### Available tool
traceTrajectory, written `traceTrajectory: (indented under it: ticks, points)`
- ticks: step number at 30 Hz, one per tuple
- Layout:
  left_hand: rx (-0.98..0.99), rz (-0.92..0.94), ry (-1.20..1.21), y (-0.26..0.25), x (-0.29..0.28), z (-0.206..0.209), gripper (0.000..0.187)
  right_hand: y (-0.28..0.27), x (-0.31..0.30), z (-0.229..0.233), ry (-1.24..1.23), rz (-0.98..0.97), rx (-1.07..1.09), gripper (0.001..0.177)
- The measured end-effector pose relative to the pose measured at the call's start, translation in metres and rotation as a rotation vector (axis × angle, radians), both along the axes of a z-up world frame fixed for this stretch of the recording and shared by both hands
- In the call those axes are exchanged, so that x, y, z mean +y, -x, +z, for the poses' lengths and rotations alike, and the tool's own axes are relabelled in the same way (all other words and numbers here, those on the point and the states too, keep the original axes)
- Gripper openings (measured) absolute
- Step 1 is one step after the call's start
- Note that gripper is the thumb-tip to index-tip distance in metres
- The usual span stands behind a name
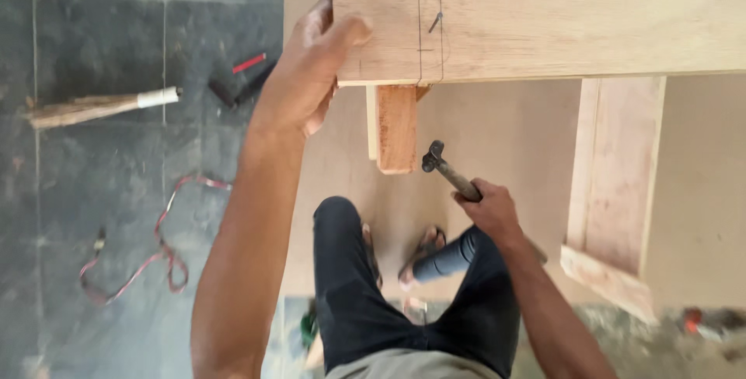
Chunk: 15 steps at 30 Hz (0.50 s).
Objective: The person assembles wooden structures on a workshop floor by aligning plywood boards and hammering nails into marked lines. They use a hammer to drive nails into joints and a chisel to adjust the positioning of wood pieces.
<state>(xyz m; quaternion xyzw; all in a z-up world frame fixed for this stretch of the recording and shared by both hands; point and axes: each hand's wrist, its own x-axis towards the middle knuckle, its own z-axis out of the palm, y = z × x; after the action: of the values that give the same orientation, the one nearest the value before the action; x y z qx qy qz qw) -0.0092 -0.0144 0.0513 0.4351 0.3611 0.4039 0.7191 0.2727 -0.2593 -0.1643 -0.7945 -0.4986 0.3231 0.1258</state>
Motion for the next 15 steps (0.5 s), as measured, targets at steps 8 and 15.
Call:
traceTrajectory:
  ticks: [8,15]
  points:
    - [0.270,0.100,0.125,-0.002,-0.007,0.023,0.039,0.035,-0.011,0.184,-0.088,0.490,0.019,0.026]
    - [0.337,0.080,0.226,0.001,0.002,0.018,0.028,0.062,0.021,0.254,0.094,0.838,0.028,0.036]
